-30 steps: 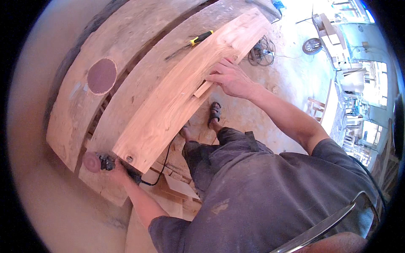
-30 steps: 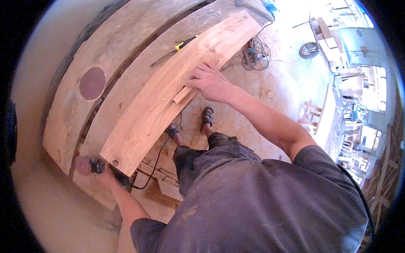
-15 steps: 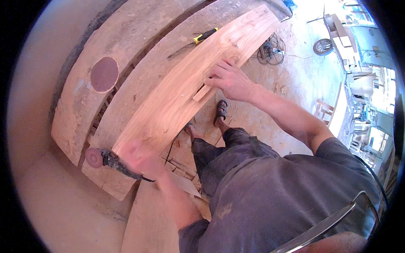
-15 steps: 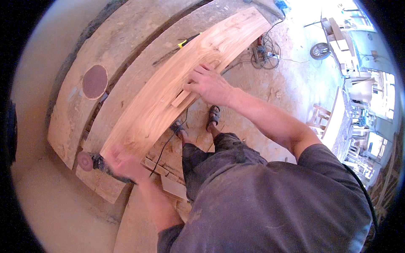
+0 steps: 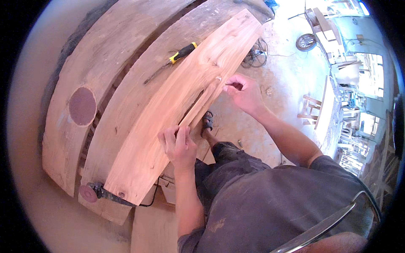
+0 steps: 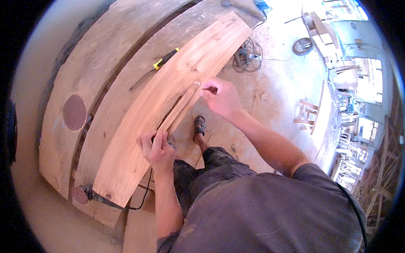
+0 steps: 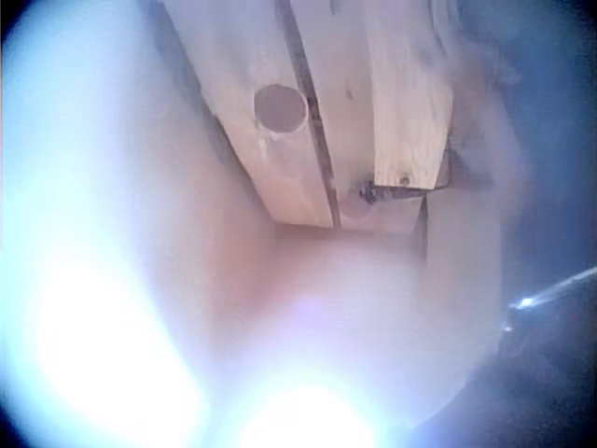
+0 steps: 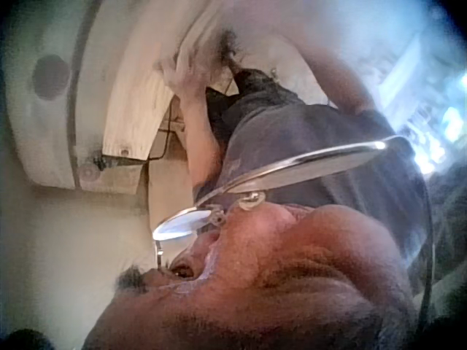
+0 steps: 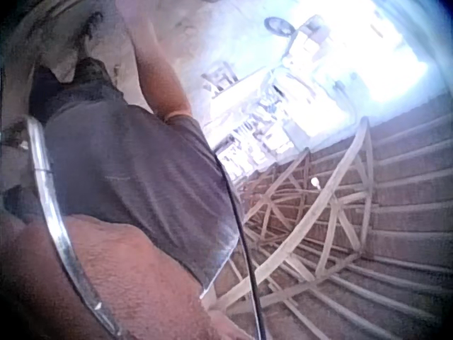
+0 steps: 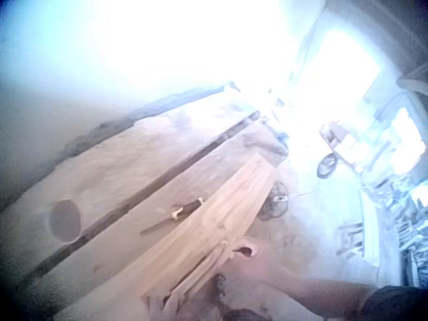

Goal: The person uses a hammer and chisel to carve a groove into a large wooden plank. They then use an angle grinder to smooth the carved area and remove a small piece of wood.

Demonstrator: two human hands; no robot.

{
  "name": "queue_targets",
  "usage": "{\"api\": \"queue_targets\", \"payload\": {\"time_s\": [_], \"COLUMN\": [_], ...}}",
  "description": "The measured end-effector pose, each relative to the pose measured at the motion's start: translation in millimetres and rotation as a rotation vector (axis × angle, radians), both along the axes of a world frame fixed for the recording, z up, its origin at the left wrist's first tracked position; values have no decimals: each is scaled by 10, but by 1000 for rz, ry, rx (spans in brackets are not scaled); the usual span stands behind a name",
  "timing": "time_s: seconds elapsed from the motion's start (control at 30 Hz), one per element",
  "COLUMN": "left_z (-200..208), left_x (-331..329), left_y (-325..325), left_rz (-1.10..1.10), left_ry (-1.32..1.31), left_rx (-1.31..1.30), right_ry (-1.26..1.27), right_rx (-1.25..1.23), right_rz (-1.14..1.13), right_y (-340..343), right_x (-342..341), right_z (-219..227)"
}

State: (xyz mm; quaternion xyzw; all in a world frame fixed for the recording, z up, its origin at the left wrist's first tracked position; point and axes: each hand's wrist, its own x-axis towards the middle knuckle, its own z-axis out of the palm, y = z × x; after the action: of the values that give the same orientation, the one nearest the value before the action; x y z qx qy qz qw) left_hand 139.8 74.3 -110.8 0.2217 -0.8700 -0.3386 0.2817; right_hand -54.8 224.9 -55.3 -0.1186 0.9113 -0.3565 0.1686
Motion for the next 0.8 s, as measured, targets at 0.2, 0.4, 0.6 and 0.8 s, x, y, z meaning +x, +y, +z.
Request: {"api": "queue_targets", "payload": {"time_s": [0.2, 0.4, 0.6, 0.8], "left_z": [13, -43, -49, -33], "left_x": [-13, -20, -19, -44], "left_y": [-19, -21, -20, -8], "left_rz": [-23, -24, -25, -16], "left_ry": [-17, 15, -6, 14], "left_rx": [-20, -31, -52, -68], "right_ry": [6, -57, -89, -73], "right_rx": [161, 193, 209, 189], "right_rz": [159, 228, 208, 318], "right_y": [-200, -365, -381, -357], "right_x": [-120, -158, -177, -248], "right_z": [24, -47, -79, -54]}}
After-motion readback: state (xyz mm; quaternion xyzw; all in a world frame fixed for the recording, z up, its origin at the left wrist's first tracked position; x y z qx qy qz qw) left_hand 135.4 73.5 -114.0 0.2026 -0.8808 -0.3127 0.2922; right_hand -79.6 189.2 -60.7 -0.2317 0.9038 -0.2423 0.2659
